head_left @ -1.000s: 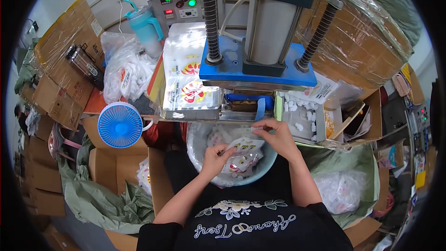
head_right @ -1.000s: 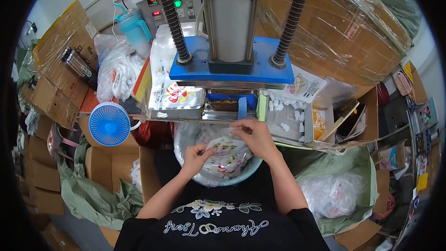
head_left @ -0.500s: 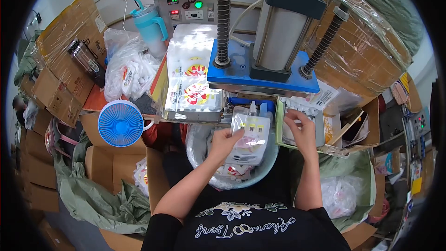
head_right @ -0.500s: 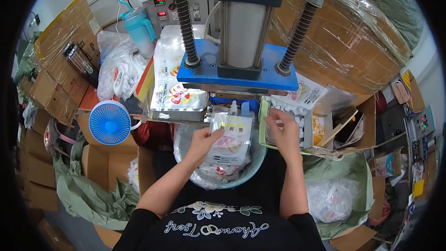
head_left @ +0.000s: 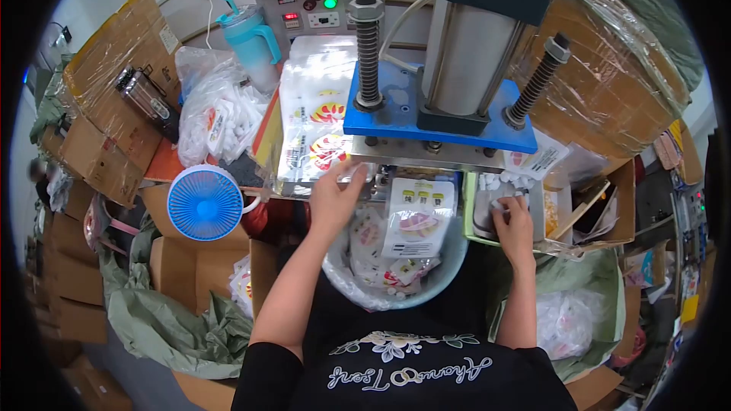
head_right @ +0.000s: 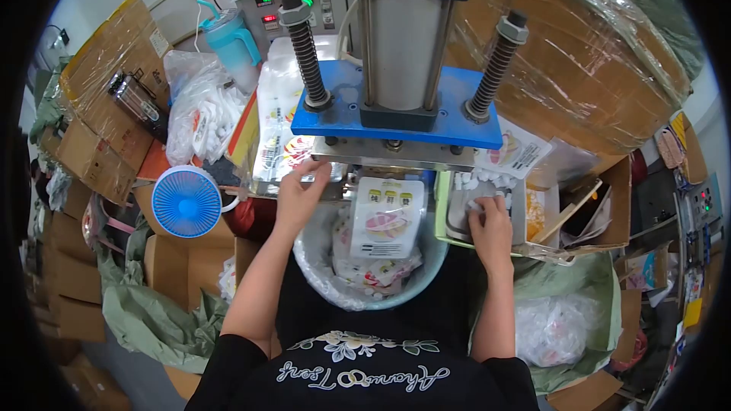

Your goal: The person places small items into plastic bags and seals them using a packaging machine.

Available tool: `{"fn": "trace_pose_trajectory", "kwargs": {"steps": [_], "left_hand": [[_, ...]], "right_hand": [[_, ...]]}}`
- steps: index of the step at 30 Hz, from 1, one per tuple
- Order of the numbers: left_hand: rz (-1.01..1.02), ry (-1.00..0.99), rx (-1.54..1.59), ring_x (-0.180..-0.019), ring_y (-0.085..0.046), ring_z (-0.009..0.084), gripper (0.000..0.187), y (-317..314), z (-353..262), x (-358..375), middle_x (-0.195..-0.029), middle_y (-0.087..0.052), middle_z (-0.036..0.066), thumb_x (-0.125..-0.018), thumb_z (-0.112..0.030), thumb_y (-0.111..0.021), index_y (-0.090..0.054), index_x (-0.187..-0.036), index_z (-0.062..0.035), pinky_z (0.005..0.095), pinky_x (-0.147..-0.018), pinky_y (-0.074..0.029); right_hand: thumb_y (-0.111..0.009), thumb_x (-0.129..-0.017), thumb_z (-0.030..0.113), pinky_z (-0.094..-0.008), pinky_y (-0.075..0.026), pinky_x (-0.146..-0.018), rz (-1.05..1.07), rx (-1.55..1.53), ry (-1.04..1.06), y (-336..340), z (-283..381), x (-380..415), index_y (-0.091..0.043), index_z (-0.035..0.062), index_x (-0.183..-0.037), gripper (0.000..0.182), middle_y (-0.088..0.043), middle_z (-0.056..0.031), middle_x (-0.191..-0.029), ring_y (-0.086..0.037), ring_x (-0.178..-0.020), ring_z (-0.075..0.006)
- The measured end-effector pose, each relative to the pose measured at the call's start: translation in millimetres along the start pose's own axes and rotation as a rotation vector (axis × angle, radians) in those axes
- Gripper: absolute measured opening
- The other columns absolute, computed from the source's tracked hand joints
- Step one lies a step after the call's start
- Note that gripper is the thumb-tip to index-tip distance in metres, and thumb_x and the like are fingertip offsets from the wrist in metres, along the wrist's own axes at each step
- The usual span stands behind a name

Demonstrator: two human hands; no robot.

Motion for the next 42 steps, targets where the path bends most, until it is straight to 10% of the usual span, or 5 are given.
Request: {"fn": "trace_pose_trajectory", "kwargs": {"steps": [5,12,16,30,42], "left_hand": [[-0.076,-0.347,-0.613,-0.134,-0.038,0.0273,0.052,20.2,0.3,36.9,-0.138,-0.049,0.005,-0.076,-0.024,-0.071,-0.058,-0.126,-0.0161,0.0547,-0.113,-0.014],[-0.173,-0.241,-0.172,-0.081,-0.063,0.0252,0.009,59.6,-28.6,53.6,-0.085,-0.067,0.012,-0.081,-0.005,-0.067,-0.069,-0.088,0.0008,0.0343,-0.080,-0.047],[0.047,0.070,0.337,-0.073,-0.051,0.0033,0.005,16.6,-24.7,76.8,-0.080,-0.062,-0.001,-0.081,-0.002,-0.071,-0.069,-0.084,0.0018,0.0196,-0.063,-0.038],[0.401,0.275,0.353,-0.069,-0.056,0.0047,0.019,-59.9,37.3,119.9,-0.074,-0.066,0.000,-0.087,-0.016,-0.070,-0.071,-0.086,0.0031,0.0210,-0.064,-0.044],[0.277,0.615,0.836,-0.070,-0.065,0.0136,0.029,-101.1,16.0,56.1,-0.086,-0.068,0.010,-0.088,-0.022,-0.068,-0.067,-0.093,0.0071,0.0277,-0.060,-0.051]], "right_hand": [[-0.050,-0.087,0.004,-0.0429,-0.046,-0.072,-0.097,-0.069,0.041,0.4,-10.7,-6.2,-0.061,0.0009,-0.111,0.026,-0.061,-0.0204,-0.095,-0.060,-0.080,-0.0383],[-0.061,-0.089,0.004,-0.0200,-0.041,-0.060,0.026,-0.505,-0.189,-8.2,-25.0,-2.1,-0.061,0.0032,-0.108,0.019,-0.053,0.0028,-0.072,-0.050,-0.065,-0.0062],[-0.067,-0.083,0.000,-0.0207,-0.043,-0.061,0.006,-0.558,-0.123,-5.7,6.0,-3.8,-0.055,0.0055,-0.098,0.021,-0.057,0.0014,-0.079,-0.055,-0.071,-0.0066],[-0.072,-0.079,0.008,-0.0297,-0.048,-0.080,0.612,-0.383,0.161,-67.7,110.8,27.6,-0.071,0.0052,-0.102,0.024,-0.069,-0.0095,-0.097,-0.063,-0.089,-0.0182],[-0.065,-0.086,0.006,-0.0299,-0.051,-0.079,0.033,-0.462,0.003,-9.6,38.6,-1.8,-0.058,0.0038,-0.123,0.038,-0.066,-0.0097,-0.108,-0.062,-0.099,-0.0170]]}}
Point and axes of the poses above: each hand's wrist, its own x-axis away from the middle knuckle, its own y-axis out of the back of the hand, z = x × y, the point moved 8 cm from there along -x, towards the middle knuckle
